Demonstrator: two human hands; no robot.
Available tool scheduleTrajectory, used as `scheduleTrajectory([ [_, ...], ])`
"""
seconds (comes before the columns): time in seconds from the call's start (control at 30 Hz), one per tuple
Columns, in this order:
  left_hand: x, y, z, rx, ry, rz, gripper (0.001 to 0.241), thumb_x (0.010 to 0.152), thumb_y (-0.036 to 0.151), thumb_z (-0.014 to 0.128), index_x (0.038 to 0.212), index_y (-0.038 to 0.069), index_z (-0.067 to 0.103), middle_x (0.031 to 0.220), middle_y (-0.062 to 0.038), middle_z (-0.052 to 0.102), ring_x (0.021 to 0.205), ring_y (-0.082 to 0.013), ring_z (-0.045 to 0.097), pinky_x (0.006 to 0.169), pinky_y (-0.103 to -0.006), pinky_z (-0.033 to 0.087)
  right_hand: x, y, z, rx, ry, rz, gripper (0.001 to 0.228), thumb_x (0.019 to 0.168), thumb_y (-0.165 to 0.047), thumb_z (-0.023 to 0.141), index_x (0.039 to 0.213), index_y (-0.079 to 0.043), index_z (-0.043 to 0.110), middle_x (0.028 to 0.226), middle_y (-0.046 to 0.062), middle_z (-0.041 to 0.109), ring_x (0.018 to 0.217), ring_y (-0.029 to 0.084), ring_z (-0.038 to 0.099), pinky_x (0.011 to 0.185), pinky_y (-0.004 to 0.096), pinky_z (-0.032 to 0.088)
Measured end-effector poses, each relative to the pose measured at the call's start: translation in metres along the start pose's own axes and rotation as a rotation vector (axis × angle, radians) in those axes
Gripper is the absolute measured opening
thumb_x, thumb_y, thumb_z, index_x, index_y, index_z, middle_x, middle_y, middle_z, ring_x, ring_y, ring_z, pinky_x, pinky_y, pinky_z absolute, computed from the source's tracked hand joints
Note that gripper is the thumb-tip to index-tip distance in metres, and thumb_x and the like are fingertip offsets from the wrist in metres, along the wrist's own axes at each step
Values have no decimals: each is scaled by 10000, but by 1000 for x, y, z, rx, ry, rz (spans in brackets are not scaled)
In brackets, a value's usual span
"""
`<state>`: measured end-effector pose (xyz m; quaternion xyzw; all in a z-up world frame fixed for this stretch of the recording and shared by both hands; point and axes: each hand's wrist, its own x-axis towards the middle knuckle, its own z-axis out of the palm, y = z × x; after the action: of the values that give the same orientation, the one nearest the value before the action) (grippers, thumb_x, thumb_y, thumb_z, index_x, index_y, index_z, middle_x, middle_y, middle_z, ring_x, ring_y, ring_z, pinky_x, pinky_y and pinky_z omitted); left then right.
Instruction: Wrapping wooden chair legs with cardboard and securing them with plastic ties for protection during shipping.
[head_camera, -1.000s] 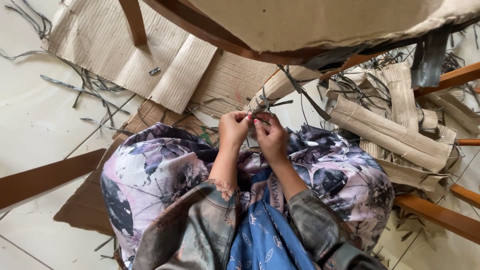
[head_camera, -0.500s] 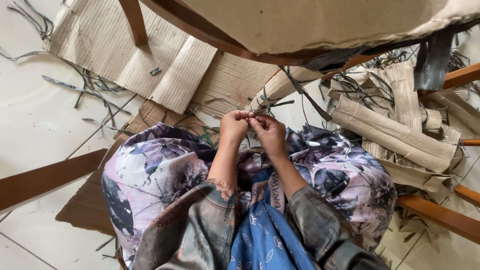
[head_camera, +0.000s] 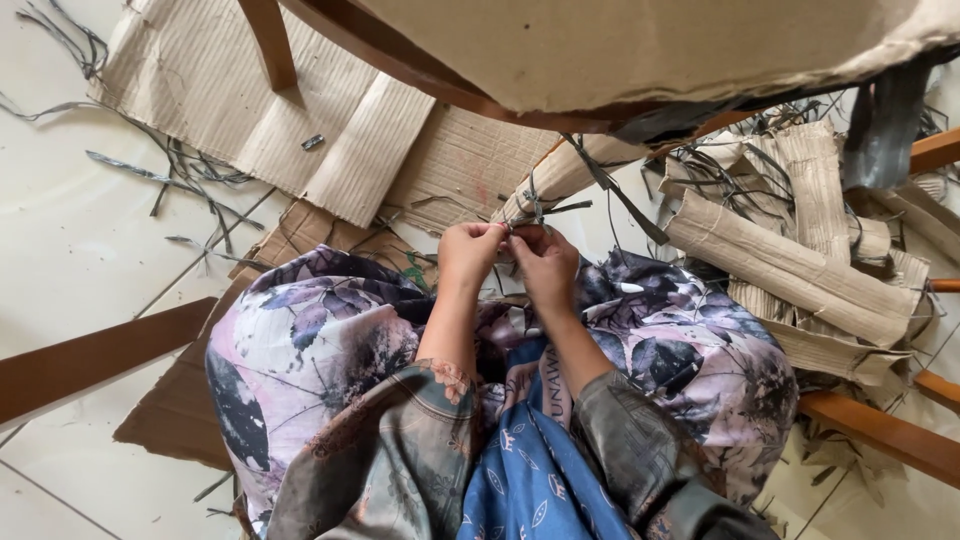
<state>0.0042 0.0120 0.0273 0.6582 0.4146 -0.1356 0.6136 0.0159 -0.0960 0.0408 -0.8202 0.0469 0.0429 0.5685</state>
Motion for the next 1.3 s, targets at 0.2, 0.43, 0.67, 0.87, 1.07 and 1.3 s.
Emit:
scheduleTrajectory([
  [0.2, 2, -3, -3, 72, -8, -1, 263, 759, 399, 702, 958, 278, 824, 780, 19, 782, 984, -229, 751, 841, -346, 578, -8, -10, -3, 278, -11, 139, 136, 819, 6, 790, 945, -44, 783, 807, 83, 753, 776, 123, 684, 749, 307, 594],
  [0.43, -21, 13, -21, 144, -19, 40, 231, 774, 338, 745, 989, 294, 818, 844, 0, 795, 1026, -254, 743, 870, -370, 580, -7, -16, -2, 299, -7, 190, 161, 811, -66, 881, 928, -16, 783, 765, 105, 757, 680, 154, 726, 659, 296, 624],
  [0.67, -52, 44, -42, 190, 60, 43, 220, 742, 296, 797, 962, 286, 799, 922, 38, 788, 1039, -216, 740, 917, -388, 565, 1, 5, -8, 79, -40, -9, 214, 848, -28, 829, 1011, -35, 691, 812, 131, 763, 714, 175, 741, 667, 312, 631],
  [0.87, -41, 35, -32, 174, 58, 106, 180, 717, 251, 754, 848, 362, 806, 803, 94, 775, 923, -198, 760, 841, -336, 587, 3, 19, -11, 101, -83, -124, 297, 889, 18, 773, 1111, -56, 590, 869, 153, 762, 786, 206, 756, 712, 352, 645],
  [1.07, -21, 19, -20, 169, 41, 176, 192, 746, 258, 773, 910, 345, 821, 820, 43, 784, 933, -259, 752, 824, -389, 600, 2, 12, -13, 72, -90, -199, 255, 927, 23, 735, 1099, -59, 565, 885, 142, 758, 793, 166, 725, 718, 328, 635],
  [1.3, -33, 32, -27, 267, 33, 201, 138, 781, 271, 758, 882, 348, 813, 848, 41, 781, 972, -278, 743, 877, -432, 592, 0, 3, -17, -56, -94, -275, 226, 948, -41, 748, 1090, -80, 577, 880, 159, 771, 784, 229, 759, 720, 388, 626],
])
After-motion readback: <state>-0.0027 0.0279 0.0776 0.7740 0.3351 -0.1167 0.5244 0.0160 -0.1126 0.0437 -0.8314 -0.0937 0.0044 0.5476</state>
